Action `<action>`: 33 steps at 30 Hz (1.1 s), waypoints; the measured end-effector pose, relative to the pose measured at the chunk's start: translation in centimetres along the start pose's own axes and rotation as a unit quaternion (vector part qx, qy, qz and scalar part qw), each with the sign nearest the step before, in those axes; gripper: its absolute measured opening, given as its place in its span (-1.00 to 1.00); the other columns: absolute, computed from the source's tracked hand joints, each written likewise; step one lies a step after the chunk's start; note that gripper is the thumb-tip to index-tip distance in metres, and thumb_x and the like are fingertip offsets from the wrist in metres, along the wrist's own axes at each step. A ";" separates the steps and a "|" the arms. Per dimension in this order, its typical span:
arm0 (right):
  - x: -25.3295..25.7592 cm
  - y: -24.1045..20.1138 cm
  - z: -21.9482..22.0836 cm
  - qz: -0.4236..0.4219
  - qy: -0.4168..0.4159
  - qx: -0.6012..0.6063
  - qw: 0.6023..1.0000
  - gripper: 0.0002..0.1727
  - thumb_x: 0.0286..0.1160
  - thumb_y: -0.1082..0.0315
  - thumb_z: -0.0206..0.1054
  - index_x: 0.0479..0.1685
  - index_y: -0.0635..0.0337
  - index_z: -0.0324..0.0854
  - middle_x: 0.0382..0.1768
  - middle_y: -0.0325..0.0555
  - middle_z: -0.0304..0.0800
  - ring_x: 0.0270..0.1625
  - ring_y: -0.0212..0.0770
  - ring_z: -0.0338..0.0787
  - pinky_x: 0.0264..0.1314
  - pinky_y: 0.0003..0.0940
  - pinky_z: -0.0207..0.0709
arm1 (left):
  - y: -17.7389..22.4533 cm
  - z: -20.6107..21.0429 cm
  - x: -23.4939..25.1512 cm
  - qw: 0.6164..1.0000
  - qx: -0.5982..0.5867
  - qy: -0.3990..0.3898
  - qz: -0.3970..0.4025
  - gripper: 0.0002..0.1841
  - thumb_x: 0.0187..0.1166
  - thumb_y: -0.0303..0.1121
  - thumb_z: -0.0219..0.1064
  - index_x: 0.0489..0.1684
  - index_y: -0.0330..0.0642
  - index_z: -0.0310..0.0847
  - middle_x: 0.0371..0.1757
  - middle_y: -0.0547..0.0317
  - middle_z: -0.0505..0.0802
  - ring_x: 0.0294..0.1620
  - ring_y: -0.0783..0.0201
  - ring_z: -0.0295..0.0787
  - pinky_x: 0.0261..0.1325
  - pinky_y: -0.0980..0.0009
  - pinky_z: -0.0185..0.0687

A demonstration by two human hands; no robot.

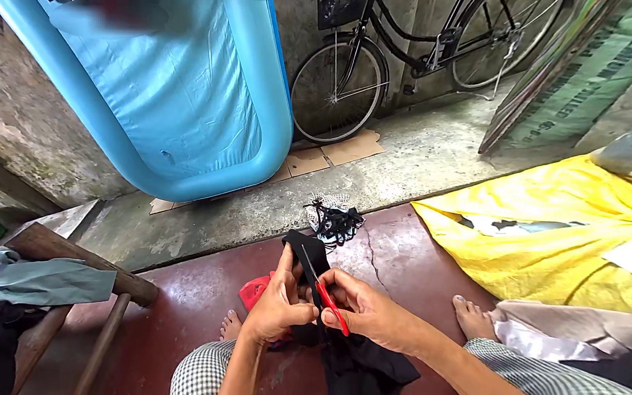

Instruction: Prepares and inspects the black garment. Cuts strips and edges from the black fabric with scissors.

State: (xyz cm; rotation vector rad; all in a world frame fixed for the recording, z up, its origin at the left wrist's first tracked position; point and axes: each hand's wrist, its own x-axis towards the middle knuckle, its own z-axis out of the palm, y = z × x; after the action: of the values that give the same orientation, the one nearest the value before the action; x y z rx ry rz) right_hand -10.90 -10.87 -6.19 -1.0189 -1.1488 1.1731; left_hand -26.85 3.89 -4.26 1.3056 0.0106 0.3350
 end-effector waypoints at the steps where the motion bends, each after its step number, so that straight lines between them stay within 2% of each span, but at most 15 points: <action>1: 0.0 0.1 0.1 -0.001 0.008 0.002 1.000 -0.45 0.42 0.06 0.56 0.28 0.10 0.51 -0.18 -0.10 0.79 -0.20 -0.24 0.82 -0.09 -0.32 0.75 | -0.1 0.0 0.0 1.000 0.002 0.001 -0.002 0.39 0.06 -0.75 0.53 0.90 0.16 -0.55 0.64 -0.11 0.45 0.36 -0.07 0.70 0.32 -0.01 0.72; 4: 0.0 0.0 0.0 0.004 0.015 0.007 1.000 -0.47 0.42 0.08 0.56 0.28 0.09 0.52 -0.24 -0.10 0.78 -0.25 -0.24 0.81 -0.15 -0.34 0.74 | -0.3 0.2 0.0 1.000 0.010 0.004 -0.007 0.41 0.07 -0.77 0.54 0.91 0.23 -0.56 0.68 -0.10 0.39 0.35 -0.08 0.69 0.29 -0.02 0.75; 12: -0.4 -0.3 -0.6 0.019 0.001 -0.004 1.000 -0.44 0.43 -0.01 0.54 0.29 0.05 0.50 -0.27 -0.15 0.78 -0.27 -0.30 0.78 -0.17 -0.38 0.70 | -1.0 0.8 -0.1 0.999 0.033 -0.024 -0.013 0.43 0.10 -0.75 0.52 0.90 0.21 -0.68 0.65 -0.14 0.40 0.29 -0.05 0.73 0.23 0.03 0.79; 15: -0.5 -0.3 -0.6 0.028 0.024 -0.004 0.999 -0.51 0.44 0.09 0.53 0.26 0.05 0.53 -0.35 -0.13 0.76 -0.37 -0.28 0.76 -0.31 -0.40 0.66 | -0.9 0.8 -0.1 0.999 0.035 -0.023 -0.032 0.44 0.07 -0.80 0.48 0.89 0.22 -0.71 0.64 -0.17 0.42 0.21 -0.10 0.78 0.15 -0.01 0.83; 17: -0.6 -0.5 -0.7 0.041 0.031 0.002 0.999 -0.55 0.45 0.13 0.51 0.25 0.04 0.53 -0.37 -0.12 0.76 -0.38 -0.28 0.78 -0.32 -0.41 0.68 | -1.0 0.5 -0.1 0.998 0.051 -0.008 -0.045 0.44 0.10 -0.79 0.50 0.89 0.24 -0.72 0.67 -0.13 0.41 0.06 -0.04 0.83 0.05 0.04 0.87; 18: -0.6 -0.5 -0.6 0.045 0.032 0.004 0.998 -0.56 0.45 0.15 0.51 0.25 0.05 0.53 -0.37 -0.12 0.77 -0.39 -0.28 0.78 -0.33 -0.41 0.67 | -1.0 0.3 0.0 0.997 0.061 0.007 -0.045 0.41 0.15 -0.75 0.54 0.91 0.23 -0.65 0.66 -0.09 0.42 0.00 0.00 0.84 0.03 0.08 0.87; 20: -0.7 -0.3 -0.5 0.054 0.034 -0.005 0.998 -0.56 0.45 0.16 0.50 0.25 0.06 0.53 -0.36 -0.12 0.78 -0.39 -0.27 0.79 -0.35 -0.42 0.67 | -0.8 -0.1 0.0 0.994 0.085 0.057 -0.042 0.20 0.24 -0.61 0.58 0.91 0.14 -0.27 0.56 -0.02 0.55 -0.02 0.05 0.83 0.04 0.11 0.85; 22: -0.8 -0.1 -0.5 0.062 0.039 -0.037 0.997 -0.55 0.44 0.13 0.52 0.24 0.04 0.53 -0.37 -0.15 0.79 -0.41 -0.28 0.78 -0.38 -0.43 0.66 | -0.3 -0.4 0.0 0.986 0.112 0.122 -0.035 -0.15 0.33 -0.46 0.53 0.74 0.02 0.23 0.38 0.02 0.69 -0.06 0.12 0.81 -0.04 0.19 0.82; 24: -1.0 0.1 -0.6 0.067 0.039 -0.081 0.994 -0.55 0.44 0.07 0.52 0.23 0.00 0.54 -0.39 -0.18 0.79 -0.42 -0.29 0.78 -0.40 -0.42 0.65 | 0.3 -0.6 0.1 0.975 0.112 0.191 -0.034 -0.45 0.42 -0.32 0.48 0.48 -0.03 0.56 0.22 0.04 0.76 -0.10 0.18 0.78 -0.07 0.24 0.79; 25: -1.0 0.1 -0.6 0.070 0.039 -0.106 0.991 -0.55 0.44 0.04 0.51 0.22 -0.02 0.55 -0.39 -0.21 0.78 -0.41 -0.30 0.78 -0.39 -0.42 0.65 | 0.5 -0.6 0.2 0.969 0.100 0.222 -0.032 -0.56 0.46 -0.30 0.43 0.36 -0.08 0.63 0.15 0.03 0.77 -0.14 0.19 0.77 -0.06 0.23 0.78; 27: -1.2 0.1 -0.6 0.076 0.044 -0.164 0.982 -0.55 0.44 -0.02 0.49 0.22 -0.08 0.57 -0.39 -0.27 0.78 -0.39 -0.33 0.78 -0.34 -0.40 0.67 | 0.5 -0.6 0.4 0.963 0.070 0.258 -0.024 -0.62 0.49 -0.34 0.37 0.29 -0.15 0.66 0.13 -0.05 0.78 -0.08 0.12 0.80 0.07 0.14 0.79; 30: -1.4 0.2 -0.4 0.077 0.056 -0.250 0.963 -0.55 0.46 -0.09 0.46 0.21 -0.14 0.56 -0.38 -0.35 0.77 -0.37 -0.39 0.77 -0.29 -0.39 0.68 | -0.1 -0.6 0.4 0.963 0.077 0.259 -0.009 -0.56 0.41 -0.45 0.48 0.31 -0.16 0.65 0.14 -0.08 0.77 0.00 0.04 0.80 0.16 0.03 0.78; 33: -1.5 0.1 -0.3 0.086 0.059 -0.287 0.952 -0.54 0.46 -0.11 0.45 0.23 -0.16 0.56 -0.38 -0.37 0.77 -0.37 -0.40 0.76 -0.28 -0.36 0.67 | -0.2 -0.5 0.4 0.961 0.090 0.262 -0.003 -0.48 0.34 -0.52 0.53 0.36 -0.11 0.65 0.10 -0.01 0.79 -0.02 0.12 0.78 0.12 0.12 0.77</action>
State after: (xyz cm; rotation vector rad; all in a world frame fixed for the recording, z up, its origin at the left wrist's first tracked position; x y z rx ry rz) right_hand -10.68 -12.30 -6.50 -1.6365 -1.3600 0.9049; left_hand -26.49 4.44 -4.51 1.3625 0.5027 0.6806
